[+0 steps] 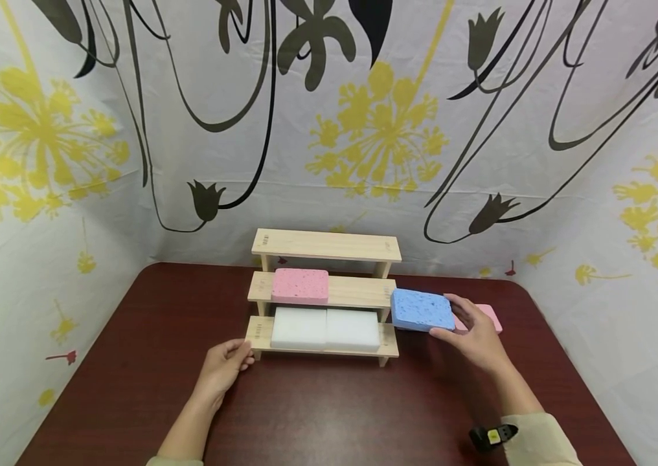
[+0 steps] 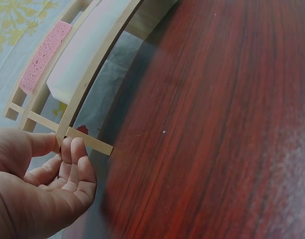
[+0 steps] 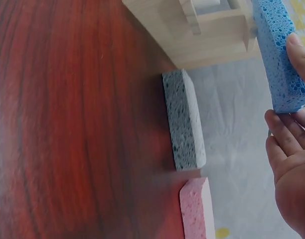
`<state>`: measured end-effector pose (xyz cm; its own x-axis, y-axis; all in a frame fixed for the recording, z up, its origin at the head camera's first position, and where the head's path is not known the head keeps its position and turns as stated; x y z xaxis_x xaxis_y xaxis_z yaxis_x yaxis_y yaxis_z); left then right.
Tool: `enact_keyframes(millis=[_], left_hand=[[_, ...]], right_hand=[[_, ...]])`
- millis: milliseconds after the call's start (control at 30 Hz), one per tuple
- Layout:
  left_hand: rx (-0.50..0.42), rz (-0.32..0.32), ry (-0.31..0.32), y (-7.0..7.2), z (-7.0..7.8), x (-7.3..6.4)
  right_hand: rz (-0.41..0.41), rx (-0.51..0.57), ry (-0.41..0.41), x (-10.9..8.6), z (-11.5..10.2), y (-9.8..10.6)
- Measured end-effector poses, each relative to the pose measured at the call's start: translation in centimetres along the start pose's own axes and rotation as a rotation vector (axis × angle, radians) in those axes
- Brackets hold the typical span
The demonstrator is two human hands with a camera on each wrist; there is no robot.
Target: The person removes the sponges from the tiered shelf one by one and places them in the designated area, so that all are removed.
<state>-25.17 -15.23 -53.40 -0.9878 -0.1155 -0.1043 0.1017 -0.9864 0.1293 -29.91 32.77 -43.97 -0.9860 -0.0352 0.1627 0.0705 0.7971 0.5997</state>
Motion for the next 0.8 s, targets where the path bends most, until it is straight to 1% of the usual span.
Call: enact_keyframes(millis=[233,333,433,567,800], left_hand=[[0.01,-0.003,-0.005,0.0,0.1,0.0],[0.013,-0.005,-0.005,0.0,0.1,0.0],[0.012,-0.007,-0.008,0.0,0.1,0.0],[0.011,-0.008,-0.013,0.0,0.1,0.0],[0.008,-0.009,-0.007,-0.1,0.1,0.0]], right_hand=[[0.021,0.032,0.008,-0.7,1.1,1.0],[0.029,0.015,0.005,-0.9,1.5,1.3],[0.032,-0.024,-0.007,-1.1,2.0,1.4],[0.026,-0.051,-0.009,-1.2,2.7,1.3],[0.007,-0.063,0.048,-1.5,3.6,0.6]])
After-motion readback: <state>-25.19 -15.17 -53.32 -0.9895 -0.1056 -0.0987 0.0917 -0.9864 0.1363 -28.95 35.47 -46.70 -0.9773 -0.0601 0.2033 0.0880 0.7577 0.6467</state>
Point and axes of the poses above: each hand's wrist, its own x-axis towards the middle knuckle, its own y-axis out of the back of the hand, z = x × y, the point moved 10 cm from there along x, towards the middle knuckle, and after that the axes turned 8 degrees about -y, right-handed, at the moved point
